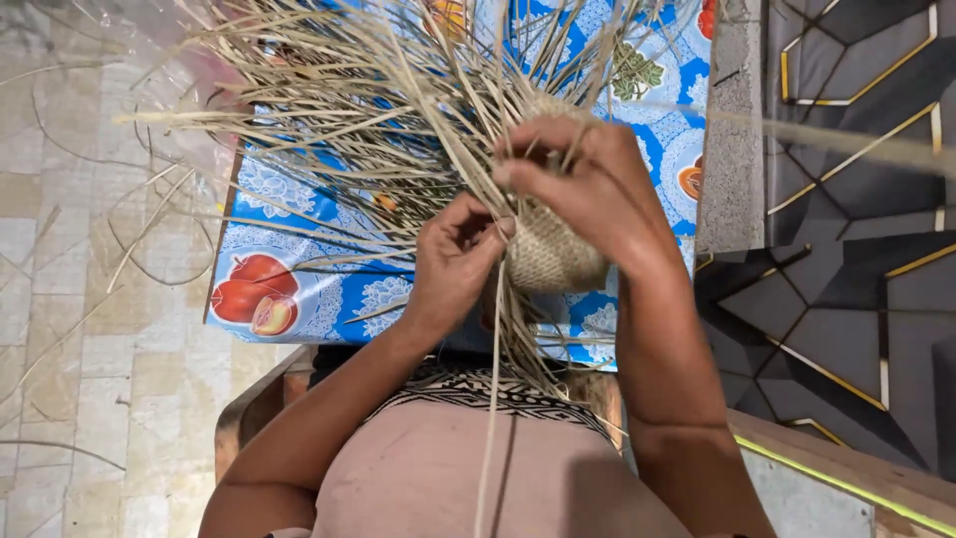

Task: The person weaves a basket by hand using dried plant fibers. They repeatedly interlace strands into the existing structure, pulling them tight and adjusting the alignment to maintain the basket's shape.

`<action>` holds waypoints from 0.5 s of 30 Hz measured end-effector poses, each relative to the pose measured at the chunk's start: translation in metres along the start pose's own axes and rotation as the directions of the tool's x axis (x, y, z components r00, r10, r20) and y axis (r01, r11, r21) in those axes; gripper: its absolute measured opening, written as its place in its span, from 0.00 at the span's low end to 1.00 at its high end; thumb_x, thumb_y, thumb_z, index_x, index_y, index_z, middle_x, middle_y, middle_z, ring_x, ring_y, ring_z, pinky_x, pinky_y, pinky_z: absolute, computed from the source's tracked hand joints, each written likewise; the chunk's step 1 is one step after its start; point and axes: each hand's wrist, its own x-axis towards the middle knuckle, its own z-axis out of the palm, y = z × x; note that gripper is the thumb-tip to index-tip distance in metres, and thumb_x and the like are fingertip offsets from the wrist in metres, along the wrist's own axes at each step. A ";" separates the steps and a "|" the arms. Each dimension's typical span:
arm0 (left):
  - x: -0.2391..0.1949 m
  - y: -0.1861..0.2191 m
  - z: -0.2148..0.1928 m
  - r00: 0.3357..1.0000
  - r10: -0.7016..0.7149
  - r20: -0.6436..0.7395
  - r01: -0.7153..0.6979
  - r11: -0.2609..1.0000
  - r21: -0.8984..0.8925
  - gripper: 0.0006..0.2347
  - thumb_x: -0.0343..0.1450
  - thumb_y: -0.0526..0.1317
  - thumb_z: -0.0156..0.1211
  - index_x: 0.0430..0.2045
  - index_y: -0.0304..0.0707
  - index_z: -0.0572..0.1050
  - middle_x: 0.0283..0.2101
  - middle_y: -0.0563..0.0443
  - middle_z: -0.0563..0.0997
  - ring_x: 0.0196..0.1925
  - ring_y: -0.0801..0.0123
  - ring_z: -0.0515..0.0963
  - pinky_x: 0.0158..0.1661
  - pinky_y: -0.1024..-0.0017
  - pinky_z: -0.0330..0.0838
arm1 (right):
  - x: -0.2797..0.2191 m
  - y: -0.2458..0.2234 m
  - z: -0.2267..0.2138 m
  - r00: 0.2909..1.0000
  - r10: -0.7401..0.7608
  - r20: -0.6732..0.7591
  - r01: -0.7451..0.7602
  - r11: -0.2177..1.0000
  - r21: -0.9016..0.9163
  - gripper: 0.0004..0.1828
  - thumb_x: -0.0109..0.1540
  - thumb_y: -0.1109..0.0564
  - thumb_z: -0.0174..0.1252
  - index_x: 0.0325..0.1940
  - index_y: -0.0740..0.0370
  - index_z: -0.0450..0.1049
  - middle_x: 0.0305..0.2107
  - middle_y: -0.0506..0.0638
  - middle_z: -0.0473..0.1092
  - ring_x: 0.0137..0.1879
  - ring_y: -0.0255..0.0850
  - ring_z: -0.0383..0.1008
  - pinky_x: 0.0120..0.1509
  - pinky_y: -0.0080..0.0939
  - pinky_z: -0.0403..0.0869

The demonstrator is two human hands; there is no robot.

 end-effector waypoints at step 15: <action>-0.007 0.009 0.005 0.988 -0.154 -0.026 0.154 0.988 -0.011 0.04 0.73 0.37 0.67 0.32 0.35 0.83 0.29 0.50 0.84 0.31 0.79 0.77 0.36 0.75 0.77 | -0.036 0.017 0.000 0.994 -0.072 0.077 0.087 0.972 -0.218 0.17 0.63 0.66 0.63 0.49 0.45 0.83 0.34 0.49 0.76 0.46 0.47 0.75 0.60 0.47 0.71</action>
